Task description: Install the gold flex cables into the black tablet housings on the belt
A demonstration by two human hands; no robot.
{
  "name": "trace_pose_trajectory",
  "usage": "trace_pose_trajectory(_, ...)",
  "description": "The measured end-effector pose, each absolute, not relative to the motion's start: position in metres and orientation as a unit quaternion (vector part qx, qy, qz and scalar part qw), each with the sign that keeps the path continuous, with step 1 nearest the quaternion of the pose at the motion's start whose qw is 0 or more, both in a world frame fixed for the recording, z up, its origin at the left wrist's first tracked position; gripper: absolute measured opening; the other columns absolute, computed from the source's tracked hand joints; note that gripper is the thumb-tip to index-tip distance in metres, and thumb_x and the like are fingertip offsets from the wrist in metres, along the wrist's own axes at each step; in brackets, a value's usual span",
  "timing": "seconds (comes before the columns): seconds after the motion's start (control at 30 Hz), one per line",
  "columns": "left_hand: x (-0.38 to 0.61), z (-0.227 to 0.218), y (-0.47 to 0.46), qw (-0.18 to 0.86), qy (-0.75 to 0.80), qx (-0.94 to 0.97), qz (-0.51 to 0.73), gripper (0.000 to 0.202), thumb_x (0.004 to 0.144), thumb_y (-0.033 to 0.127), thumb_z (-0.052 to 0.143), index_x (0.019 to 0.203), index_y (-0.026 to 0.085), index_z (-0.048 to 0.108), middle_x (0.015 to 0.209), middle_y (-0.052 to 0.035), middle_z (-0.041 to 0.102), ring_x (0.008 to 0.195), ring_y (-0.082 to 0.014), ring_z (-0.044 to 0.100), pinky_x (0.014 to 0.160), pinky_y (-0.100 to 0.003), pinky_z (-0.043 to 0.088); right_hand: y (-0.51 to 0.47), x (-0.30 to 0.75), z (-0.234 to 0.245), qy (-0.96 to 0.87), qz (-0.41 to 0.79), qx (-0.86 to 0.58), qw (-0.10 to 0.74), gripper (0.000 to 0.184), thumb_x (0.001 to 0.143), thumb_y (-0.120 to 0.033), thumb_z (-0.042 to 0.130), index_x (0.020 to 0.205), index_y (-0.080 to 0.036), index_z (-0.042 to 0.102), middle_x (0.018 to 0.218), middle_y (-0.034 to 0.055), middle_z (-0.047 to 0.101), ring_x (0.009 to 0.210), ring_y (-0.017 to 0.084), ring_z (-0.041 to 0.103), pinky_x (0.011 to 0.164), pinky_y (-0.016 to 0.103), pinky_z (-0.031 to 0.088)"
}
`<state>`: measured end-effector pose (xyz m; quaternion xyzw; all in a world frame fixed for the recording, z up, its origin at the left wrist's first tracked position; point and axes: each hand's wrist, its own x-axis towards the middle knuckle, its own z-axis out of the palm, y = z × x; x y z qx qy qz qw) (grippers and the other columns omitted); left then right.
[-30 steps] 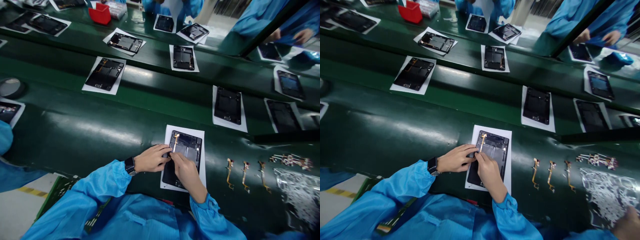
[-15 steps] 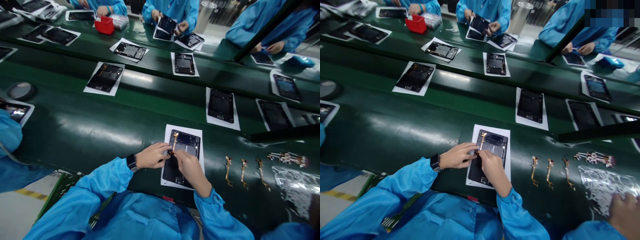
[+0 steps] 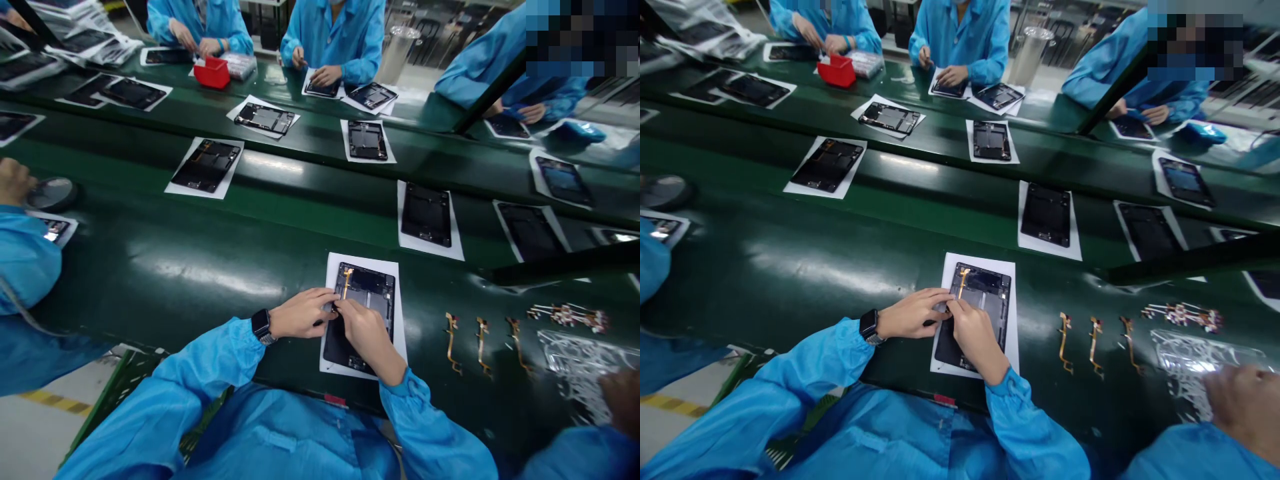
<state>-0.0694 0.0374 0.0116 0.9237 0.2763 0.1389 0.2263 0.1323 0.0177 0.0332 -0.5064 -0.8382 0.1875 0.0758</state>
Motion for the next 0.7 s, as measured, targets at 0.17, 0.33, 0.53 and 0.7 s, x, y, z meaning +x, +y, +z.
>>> trace_pose_trajectory(0.17,-0.072,0.028,0.052,0.264,0.287,0.904,0.175,0.034,0.090,0.032,0.060,0.122,0.023,0.063,0.138,-0.0076,0.052,0.130,-0.0246,0.044,0.111,-0.038,0.036,0.025,0.157,0.023,-0.663,0.391,-0.533,0.352,0.016,0.091,-0.026,0.054,0.102,-0.021,0.066,0.100,0.0064,0.070,0.094,0.022,0.065,0.087,0.036,0.049)
trace_pose_trajectory(0.33,-0.045,0.033,0.108,0.195,0.405,0.879,0.161,0.029,0.093,0.030,0.055,0.120,0.019,0.061,0.125,-0.0084,0.058,0.122,-0.0231,0.047,0.106,-0.037,0.038,0.039,0.172,0.030,-0.330,0.631,-0.457,0.533,0.018,0.083,-0.037,0.063,0.089,-0.020,0.065,0.079,0.0017,0.062,0.070,0.017,0.060,0.063,0.030,0.049)
trace_pose_trajectory(0.53,-0.002,0.020,0.163,0.173,0.448,0.874,0.074,0.020,0.085,0.028,0.066,0.100,0.016,0.063,0.101,-0.0095,0.064,0.100,-0.0252,0.056,0.089,-0.035,0.043,0.037,0.203,0.035,-0.341,0.662,-0.482,0.461,0.027,0.076,-0.043,0.068,0.076,-0.018,0.058,0.065,-0.0042,0.051,0.047,0.007,0.037,0.045,0.022,0.027)
trace_pose_trajectory(0.7,0.003,0.019,0.173,0.205,0.457,0.865,0.038,0.009,0.086,0.023,0.061,0.079,0.018,0.064,0.085,-0.0037,0.067,0.088,-0.0193,0.062,0.074,-0.025,0.043,0.038,0.309,0.019,-0.486,0.310,-0.721,0.383,0.026,0.072,-0.043,0.062,0.082,-0.018,0.063,0.061,-0.0013,0.056,0.058,0.016,0.052,0.056,0.027,0.036)
